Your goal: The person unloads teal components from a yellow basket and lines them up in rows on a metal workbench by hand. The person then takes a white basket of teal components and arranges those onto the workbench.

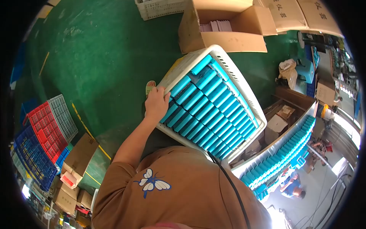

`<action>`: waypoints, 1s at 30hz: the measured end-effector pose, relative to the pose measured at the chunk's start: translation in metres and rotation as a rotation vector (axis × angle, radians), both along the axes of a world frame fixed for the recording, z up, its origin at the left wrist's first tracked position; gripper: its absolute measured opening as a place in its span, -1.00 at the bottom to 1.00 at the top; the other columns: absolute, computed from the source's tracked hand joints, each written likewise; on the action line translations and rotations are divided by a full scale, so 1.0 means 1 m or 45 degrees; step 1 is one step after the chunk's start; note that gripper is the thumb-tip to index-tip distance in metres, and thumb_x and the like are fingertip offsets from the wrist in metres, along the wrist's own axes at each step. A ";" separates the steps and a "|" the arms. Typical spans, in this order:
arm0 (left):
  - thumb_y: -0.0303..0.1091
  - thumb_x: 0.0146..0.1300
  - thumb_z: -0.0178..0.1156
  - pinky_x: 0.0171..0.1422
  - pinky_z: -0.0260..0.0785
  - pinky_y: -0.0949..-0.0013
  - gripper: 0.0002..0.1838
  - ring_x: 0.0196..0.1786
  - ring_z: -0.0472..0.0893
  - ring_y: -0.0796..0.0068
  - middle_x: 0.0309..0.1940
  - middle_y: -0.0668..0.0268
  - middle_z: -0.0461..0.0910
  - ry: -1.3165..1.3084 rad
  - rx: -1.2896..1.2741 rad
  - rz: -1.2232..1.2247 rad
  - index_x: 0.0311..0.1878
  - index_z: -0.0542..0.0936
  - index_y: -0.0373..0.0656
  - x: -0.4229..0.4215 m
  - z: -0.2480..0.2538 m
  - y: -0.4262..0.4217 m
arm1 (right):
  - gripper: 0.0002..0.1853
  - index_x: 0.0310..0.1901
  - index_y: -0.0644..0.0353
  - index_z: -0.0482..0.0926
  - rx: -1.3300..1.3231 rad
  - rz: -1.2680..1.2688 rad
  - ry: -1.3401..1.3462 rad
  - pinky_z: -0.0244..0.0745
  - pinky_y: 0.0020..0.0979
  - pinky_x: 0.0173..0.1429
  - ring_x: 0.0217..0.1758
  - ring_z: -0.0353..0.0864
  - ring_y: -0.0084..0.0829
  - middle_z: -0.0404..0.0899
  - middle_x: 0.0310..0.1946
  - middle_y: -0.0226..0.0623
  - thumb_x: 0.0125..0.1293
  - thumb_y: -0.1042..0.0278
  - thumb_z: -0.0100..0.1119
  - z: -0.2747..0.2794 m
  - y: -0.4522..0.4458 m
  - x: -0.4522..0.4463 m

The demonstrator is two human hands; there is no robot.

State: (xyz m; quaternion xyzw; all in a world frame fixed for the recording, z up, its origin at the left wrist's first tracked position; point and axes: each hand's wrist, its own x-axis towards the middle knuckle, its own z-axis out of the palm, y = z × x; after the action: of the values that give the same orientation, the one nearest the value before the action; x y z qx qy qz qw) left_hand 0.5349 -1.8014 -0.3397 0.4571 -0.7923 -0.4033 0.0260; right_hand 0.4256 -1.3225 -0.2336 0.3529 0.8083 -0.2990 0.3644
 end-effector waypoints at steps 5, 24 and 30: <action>-0.18 0.35 0.15 -0.13 0.48 0.02 -0.71 -0.06 0.51 -0.01 -0.17 0.08 0.46 0.023 -0.006 0.051 -0.04 0.47 -0.19 0.008 -0.003 0.017 | -0.70 -0.13 0.40 0.49 0.043 0.044 -0.070 0.57 -0.37 -0.26 -0.29 0.61 -0.31 0.57 -0.28 -0.16 0.36 0.27 0.03 0.008 -0.008 -0.007; -0.06 0.47 -0.03 -0.06 0.43 -0.03 -0.60 -0.11 0.58 -0.13 -0.16 -0.08 0.56 0.033 -0.070 -0.139 -0.10 0.43 -0.31 0.024 -0.028 0.035 | -0.74 -0.16 0.33 0.49 0.128 -0.308 -0.106 0.64 -0.30 -0.31 -0.36 0.64 -0.30 0.56 -0.33 -0.13 0.35 0.28 -0.03 -0.052 0.054 -0.016; -0.04 0.46 -0.03 0.01 0.41 -0.05 -0.55 -0.06 0.56 -0.18 -0.13 -0.12 0.55 -0.008 -0.113 -0.240 -0.03 0.44 -0.34 0.012 -0.023 0.015 | -0.77 -0.18 0.26 0.51 0.098 -0.352 -0.133 0.67 -0.25 -0.36 -0.42 0.65 -0.33 0.57 -0.39 -0.17 0.33 0.27 0.01 -0.083 0.090 0.003</action>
State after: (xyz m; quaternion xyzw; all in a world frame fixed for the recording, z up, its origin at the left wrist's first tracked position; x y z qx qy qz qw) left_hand 0.5472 -1.7859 -0.3630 0.3804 -0.8489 -0.3669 0.0057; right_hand 0.4286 -1.2329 -0.3166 0.4894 0.7428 -0.2965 0.3474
